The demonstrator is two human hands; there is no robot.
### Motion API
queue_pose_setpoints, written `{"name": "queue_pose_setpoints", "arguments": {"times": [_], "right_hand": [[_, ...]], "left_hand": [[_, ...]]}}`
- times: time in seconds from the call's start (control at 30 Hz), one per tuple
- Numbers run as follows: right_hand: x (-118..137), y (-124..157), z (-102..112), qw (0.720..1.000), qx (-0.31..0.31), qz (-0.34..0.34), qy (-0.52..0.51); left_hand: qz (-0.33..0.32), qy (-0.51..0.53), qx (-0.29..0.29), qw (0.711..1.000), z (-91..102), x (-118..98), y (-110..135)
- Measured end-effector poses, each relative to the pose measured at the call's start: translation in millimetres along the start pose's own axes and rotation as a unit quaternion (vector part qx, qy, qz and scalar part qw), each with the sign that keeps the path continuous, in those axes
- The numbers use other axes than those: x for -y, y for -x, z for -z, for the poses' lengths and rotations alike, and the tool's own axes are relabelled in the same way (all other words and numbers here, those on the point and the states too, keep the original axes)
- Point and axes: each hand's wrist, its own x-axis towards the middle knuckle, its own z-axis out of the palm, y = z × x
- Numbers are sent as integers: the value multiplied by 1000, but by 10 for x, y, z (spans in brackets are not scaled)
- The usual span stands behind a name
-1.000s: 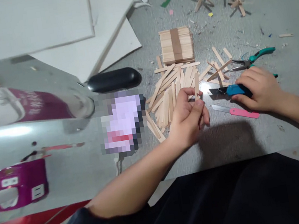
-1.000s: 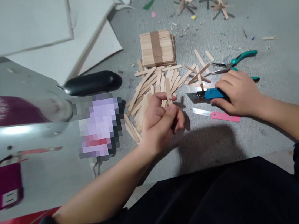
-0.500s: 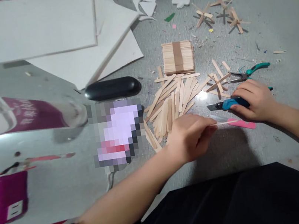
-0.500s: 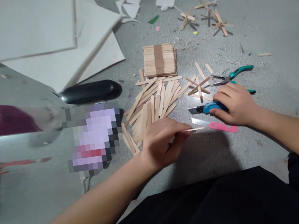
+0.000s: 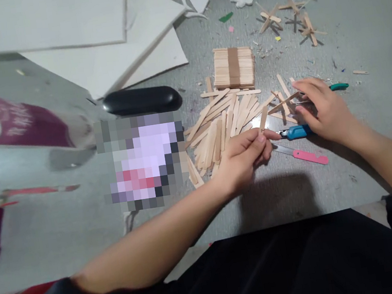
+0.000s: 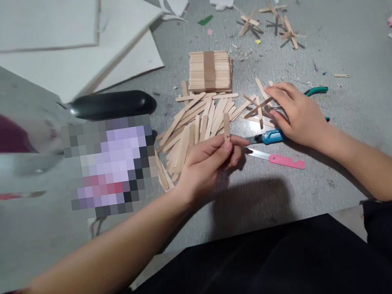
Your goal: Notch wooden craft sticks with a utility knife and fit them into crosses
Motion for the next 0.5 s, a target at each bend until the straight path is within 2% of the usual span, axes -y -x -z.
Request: {"name": "queue_pose_setpoints", "arguments": {"times": [0.1,0.23,0.37,0.5], "right_hand": [[-128,-82,-56,1000,4,0,19],[-153,-67,-60,999,-52,-14,7],[67,24,-37,988,-127,-44,-79],[329,171,-73,982,-136,-39,-121]], "left_hand": [[12,24,26,999,5,52,-43],[11,46,45,998,20,68,-47],[1,59,65,996,9,45,-25],[-41,67,30,997,-44,6,26]]}}
